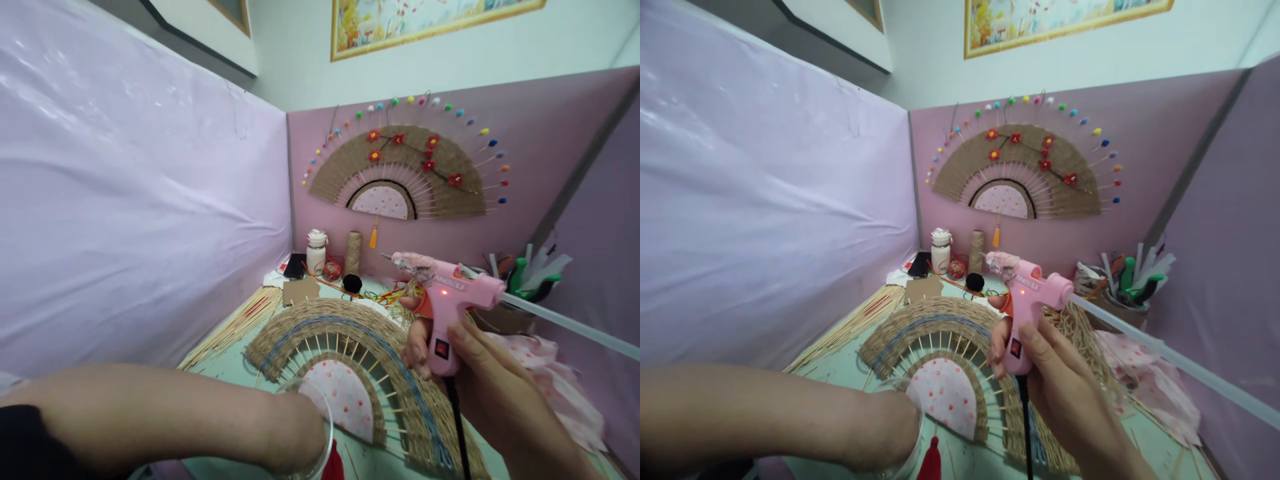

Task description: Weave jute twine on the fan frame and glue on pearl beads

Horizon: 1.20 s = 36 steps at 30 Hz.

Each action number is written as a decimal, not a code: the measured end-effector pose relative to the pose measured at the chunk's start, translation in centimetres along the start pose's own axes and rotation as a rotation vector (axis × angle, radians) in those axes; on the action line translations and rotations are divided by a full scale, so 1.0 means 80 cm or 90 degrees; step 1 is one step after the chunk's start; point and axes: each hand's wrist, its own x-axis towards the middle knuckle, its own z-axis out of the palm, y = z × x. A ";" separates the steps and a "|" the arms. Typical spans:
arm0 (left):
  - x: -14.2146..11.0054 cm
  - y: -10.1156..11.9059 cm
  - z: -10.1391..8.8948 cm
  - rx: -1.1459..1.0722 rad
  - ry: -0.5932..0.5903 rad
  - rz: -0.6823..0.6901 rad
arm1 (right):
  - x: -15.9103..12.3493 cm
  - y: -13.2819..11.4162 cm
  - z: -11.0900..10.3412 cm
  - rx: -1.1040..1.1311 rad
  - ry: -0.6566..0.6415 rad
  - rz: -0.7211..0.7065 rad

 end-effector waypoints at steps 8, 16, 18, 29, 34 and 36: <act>-0.003 0.008 -0.021 0.278 -0.120 0.114 | 0.000 0.000 0.006 0.004 -0.023 0.014; -0.015 0.044 -0.078 0.375 -0.199 0.093 | 0.000 -0.002 0.007 -0.036 -0.046 0.007; -0.020 0.050 -0.092 0.367 -0.202 0.071 | -0.001 -0.001 0.006 -0.029 -0.041 0.005; -0.090 -0.004 -0.159 -0.872 0.343 -0.230 | 0.001 -0.001 0.008 -0.023 -0.014 0.010; -0.080 -0.051 -0.131 -1.364 0.647 -0.126 | 0.006 0.009 0.009 -0.031 -0.005 0.044; -0.066 -0.061 -0.123 -1.504 0.650 -0.076 | 0.008 0.014 0.009 -0.039 -0.014 0.065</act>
